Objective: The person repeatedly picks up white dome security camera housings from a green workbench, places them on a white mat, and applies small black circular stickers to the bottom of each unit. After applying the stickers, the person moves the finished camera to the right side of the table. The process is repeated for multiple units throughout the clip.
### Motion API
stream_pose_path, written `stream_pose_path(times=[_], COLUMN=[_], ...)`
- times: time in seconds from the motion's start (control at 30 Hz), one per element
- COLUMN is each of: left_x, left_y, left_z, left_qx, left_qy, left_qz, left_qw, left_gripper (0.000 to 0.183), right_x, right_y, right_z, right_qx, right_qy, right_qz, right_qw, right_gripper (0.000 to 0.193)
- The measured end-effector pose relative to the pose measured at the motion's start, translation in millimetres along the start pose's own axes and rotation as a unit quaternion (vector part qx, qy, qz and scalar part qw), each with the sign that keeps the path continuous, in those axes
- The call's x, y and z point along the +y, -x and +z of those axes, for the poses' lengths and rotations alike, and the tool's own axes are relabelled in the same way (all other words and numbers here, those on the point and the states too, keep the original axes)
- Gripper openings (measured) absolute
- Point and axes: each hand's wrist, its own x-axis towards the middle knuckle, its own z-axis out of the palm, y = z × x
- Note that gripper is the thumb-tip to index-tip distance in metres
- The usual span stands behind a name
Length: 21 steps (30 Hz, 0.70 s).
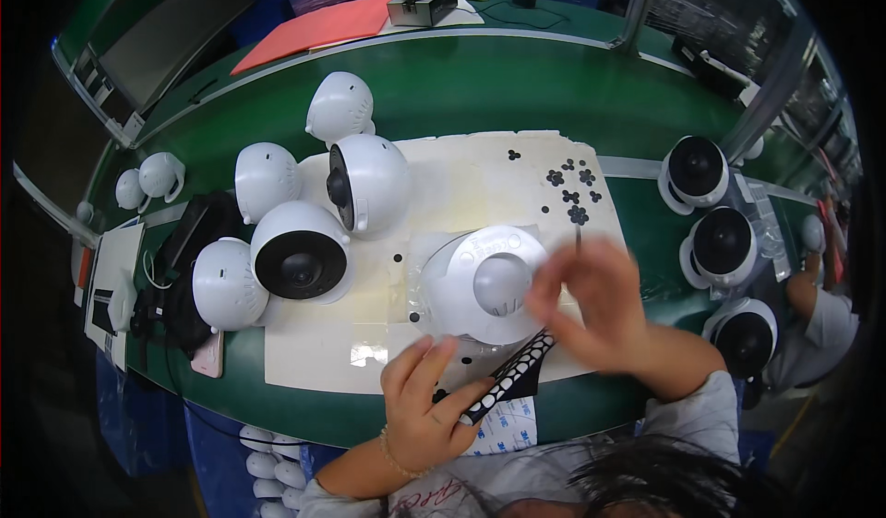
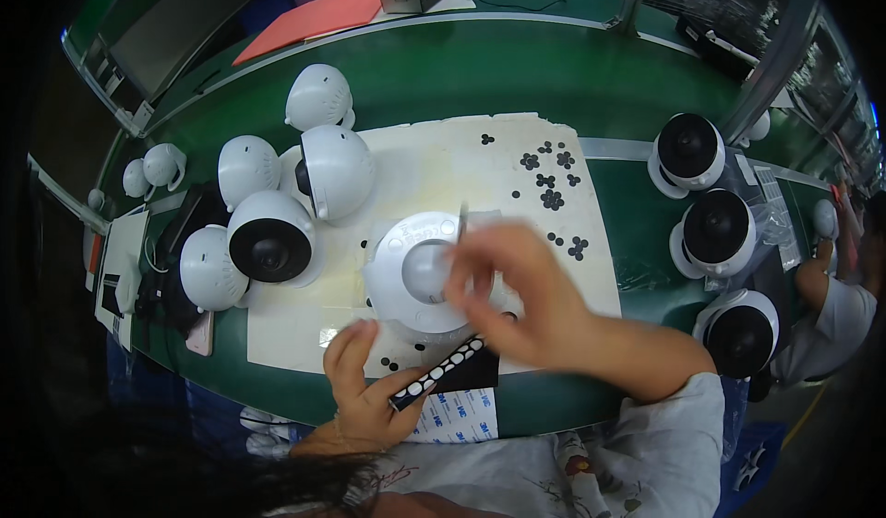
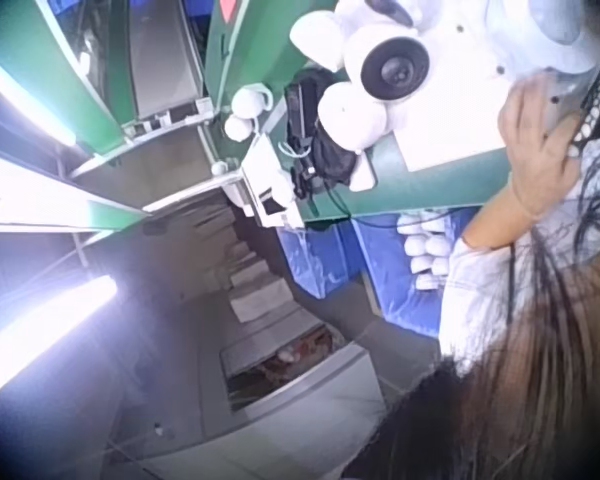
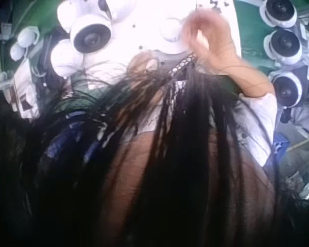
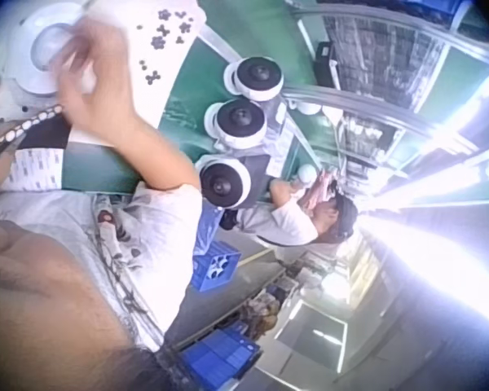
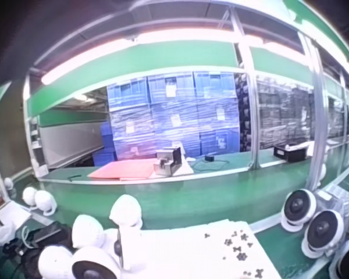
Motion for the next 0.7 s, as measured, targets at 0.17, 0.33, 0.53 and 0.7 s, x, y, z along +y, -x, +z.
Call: stream_pose_path(times=[0.17,0.33,0.53,0.7], left_x=[-8,-9,-8,-9], left_y=[2,8,8,9], left_z=[-1,-3,-6,-6], left_qx=[-0.089,-0.107,-0.129,-0.130], left_qy=[0.033,0.010,0.015,0.030], left_qz=[0.022,0.013,0.001,-0.001], left_qw=[0.995,0.994,0.992,0.991], left_gripper=[0.026,0.025,0.024,0.025], right_x=[8,9,13,5], right_y=[-36,-30,-26,-22], right_z=[-4,-7,-8,-5], right_qx=[0.078,0.043,0.026,0.018], right_qy=[-0.180,-0.164,-0.099,0.123], right_qz=[0.126,0.109,0.074,0.009], right_qw=[0.972,0.979,0.992,0.992], right_gripper=[0.062,0.064,0.066,0.059])
